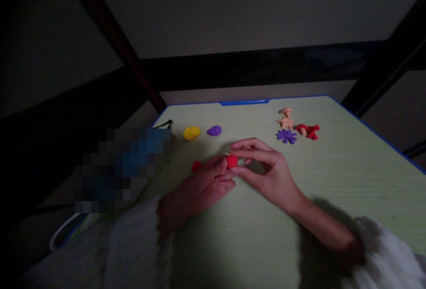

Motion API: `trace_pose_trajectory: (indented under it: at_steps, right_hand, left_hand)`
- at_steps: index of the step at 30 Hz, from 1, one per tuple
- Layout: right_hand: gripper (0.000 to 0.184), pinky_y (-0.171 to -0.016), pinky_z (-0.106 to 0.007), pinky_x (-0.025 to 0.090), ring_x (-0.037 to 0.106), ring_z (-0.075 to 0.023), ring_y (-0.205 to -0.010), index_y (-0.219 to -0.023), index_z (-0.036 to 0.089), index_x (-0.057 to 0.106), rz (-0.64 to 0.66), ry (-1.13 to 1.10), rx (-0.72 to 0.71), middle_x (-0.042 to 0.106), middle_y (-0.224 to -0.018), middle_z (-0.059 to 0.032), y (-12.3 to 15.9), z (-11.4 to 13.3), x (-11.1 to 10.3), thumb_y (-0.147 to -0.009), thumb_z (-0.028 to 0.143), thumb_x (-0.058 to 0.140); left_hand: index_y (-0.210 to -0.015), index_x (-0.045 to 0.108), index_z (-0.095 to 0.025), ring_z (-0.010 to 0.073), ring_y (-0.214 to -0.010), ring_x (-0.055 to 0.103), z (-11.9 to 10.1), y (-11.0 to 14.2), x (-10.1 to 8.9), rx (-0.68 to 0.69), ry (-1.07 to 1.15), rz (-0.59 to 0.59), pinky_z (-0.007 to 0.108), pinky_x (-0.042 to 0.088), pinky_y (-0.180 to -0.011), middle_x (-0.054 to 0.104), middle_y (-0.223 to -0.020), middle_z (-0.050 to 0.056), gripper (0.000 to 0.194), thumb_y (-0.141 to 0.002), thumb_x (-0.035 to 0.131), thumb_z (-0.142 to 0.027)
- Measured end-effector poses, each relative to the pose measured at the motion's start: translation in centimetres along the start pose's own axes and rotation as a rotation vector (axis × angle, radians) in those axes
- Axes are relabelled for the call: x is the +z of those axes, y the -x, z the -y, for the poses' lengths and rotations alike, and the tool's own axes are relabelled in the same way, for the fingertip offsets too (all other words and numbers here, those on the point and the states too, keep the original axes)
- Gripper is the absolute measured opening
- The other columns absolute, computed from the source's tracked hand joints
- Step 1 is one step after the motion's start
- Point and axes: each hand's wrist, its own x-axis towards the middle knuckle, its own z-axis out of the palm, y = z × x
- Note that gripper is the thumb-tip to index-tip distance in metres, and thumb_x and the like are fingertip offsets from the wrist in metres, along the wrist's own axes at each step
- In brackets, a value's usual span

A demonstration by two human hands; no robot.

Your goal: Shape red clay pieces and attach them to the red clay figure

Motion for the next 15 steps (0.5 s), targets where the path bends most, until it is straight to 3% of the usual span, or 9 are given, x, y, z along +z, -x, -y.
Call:
trace_pose_trajectory:
  at_steps: [5, 9, 15]
  right_hand:
    - [0.019, -0.077, -0.035, 0.051, 0.058, -0.0191, -0.092, -0.086, 0.025, 0.069, -0.076, 0.071, 0.016, 0.062, -0.096, -0.0047, 0.02, 0.16, 0.08, -0.068, 0.019, 0.072]
    - [0.018, -0.078, -0.035, 0.050, 0.058, -0.0187, -0.092, -0.087, 0.025, 0.069, -0.059, 0.094, 0.001, 0.061, -0.098, -0.0046, 0.01, 0.13, -0.06, -0.070, 0.021, 0.071]
    - [0.021, -0.082, -0.038, 0.049, 0.057, -0.0195, -0.096, -0.094, 0.028, 0.069, -0.004, 0.089, -0.024, 0.061, -0.101, -0.0046, 0.04, -0.10, -0.16, -0.073, 0.022, 0.068]
  left_hand:
    - [-0.072, 0.053, -0.018, 0.0092, -0.063, 0.041, -0.02, -0.24, 0.37, -0.014, 0.176, 0.012, 0.022, 0.032, -0.056, 0.047, -0.070, -0.002, 0.016, -0.072, 0.060, -0.033]
    - [-0.065, 0.045, -0.019, 0.0071, -0.056, 0.033, 0.11, -0.20, 0.29, -0.016, 0.311, 0.012, 0.021, 0.029, -0.053, 0.037, -0.064, -0.005, 0.021, -0.072, 0.060, -0.032]
    - [-0.067, 0.051, -0.017, 0.0082, -0.057, 0.033, 0.09, -0.12, 0.31, 0.003, 0.120, -0.031, 0.022, 0.027, -0.052, 0.040, -0.064, -0.004, 0.019, -0.072, 0.060, -0.033]
